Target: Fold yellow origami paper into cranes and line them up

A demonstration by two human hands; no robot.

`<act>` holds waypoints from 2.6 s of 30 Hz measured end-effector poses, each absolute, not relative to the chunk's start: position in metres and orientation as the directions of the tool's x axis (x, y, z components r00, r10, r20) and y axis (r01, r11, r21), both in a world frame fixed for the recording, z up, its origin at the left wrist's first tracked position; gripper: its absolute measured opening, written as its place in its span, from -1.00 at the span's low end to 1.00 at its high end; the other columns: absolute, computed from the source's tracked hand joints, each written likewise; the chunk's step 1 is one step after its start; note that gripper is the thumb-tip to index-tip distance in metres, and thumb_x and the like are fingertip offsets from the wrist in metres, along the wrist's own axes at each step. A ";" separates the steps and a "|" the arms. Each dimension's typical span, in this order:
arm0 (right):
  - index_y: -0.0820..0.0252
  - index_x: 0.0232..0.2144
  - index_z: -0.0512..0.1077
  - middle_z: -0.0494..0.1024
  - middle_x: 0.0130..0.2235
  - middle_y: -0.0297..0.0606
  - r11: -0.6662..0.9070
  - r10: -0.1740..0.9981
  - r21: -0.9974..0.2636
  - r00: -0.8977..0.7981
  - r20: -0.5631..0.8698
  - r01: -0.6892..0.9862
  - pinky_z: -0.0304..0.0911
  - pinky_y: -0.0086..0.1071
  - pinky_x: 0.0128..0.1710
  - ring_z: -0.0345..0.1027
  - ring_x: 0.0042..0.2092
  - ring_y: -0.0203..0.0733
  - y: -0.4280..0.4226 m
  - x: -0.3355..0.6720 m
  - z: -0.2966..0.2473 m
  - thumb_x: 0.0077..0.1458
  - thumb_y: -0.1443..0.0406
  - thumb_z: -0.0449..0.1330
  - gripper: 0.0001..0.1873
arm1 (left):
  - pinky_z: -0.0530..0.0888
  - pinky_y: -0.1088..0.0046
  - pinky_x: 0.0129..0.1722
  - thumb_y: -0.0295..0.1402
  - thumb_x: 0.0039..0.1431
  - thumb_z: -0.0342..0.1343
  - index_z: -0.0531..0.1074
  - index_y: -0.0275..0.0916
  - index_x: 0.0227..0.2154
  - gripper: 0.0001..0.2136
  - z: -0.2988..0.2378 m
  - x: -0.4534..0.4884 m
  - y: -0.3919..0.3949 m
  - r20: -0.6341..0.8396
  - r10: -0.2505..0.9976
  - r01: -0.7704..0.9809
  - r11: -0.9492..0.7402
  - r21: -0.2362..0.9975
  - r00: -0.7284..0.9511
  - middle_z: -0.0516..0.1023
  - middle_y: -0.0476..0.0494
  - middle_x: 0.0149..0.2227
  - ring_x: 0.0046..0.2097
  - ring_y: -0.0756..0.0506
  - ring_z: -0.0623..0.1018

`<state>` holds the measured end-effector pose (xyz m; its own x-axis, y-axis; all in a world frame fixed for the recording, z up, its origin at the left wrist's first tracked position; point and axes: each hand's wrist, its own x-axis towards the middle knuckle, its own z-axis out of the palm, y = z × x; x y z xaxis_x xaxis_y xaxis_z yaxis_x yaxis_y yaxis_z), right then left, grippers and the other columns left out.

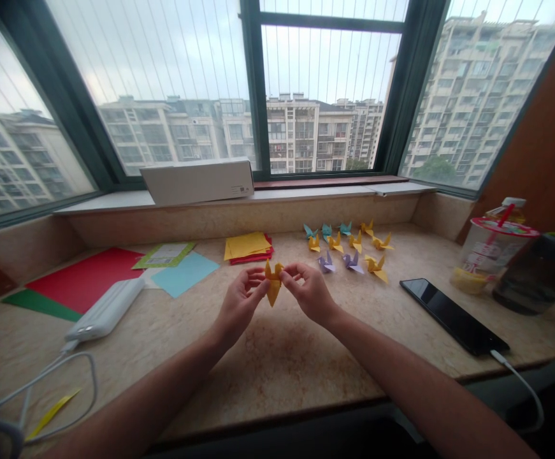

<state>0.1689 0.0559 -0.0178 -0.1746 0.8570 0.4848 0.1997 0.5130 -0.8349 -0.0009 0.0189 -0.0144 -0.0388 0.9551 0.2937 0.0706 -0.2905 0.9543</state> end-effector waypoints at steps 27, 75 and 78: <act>0.13 -0.34 0.47 0.51 -0.37 -0.34 0.057 0.905 -0.958 -0.390 0.169 -0.282 0.25 -0.39 -0.36 0.33 -0.40 -0.30 0.066 0.177 -0.012 -0.09 0.09 0.39 -0.68 | 0.41 0.39 -0.27 -0.24 0.01 0.32 0.29 -0.24 -0.02 -0.50 -0.014 -0.007 0.020 0.215 0.951 -0.297 -0.144 0.944 0.223 0.50 -0.06 -0.33 -0.31 -0.05 0.52; 0.15 -0.34 0.44 0.44 -0.51 -0.40 0.289 0.911 -0.950 -0.271 0.310 -0.115 0.18 -0.37 -0.43 0.25 -0.48 -0.30 0.067 0.176 -0.012 -0.05 0.11 0.32 -0.71 | 0.45 0.45 -0.32 -0.18 0.17 0.16 0.37 -0.18 0.05 -0.59 -0.016 -0.013 0.021 0.389 0.911 0.278 -0.412 0.868 0.137 0.53 -0.17 -0.21 -0.23 -0.08 0.53; 0.15 -0.34 0.45 0.44 -0.51 -0.39 0.324 0.900 -0.943 -0.284 0.332 -0.073 0.20 -0.36 -0.41 0.28 -0.46 -0.28 0.069 0.176 -0.014 0.00 0.11 0.29 -0.74 | 0.44 0.45 -0.30 -0.21 0.22 0.09 0.48 -0.20 -0.16 -0.78 -0.017 -0.012 0.020 0.464 0.864 0.358 -0.503 0.787 0.195 0.54 -0.15 -0.23 -0.23 -0.07 0.53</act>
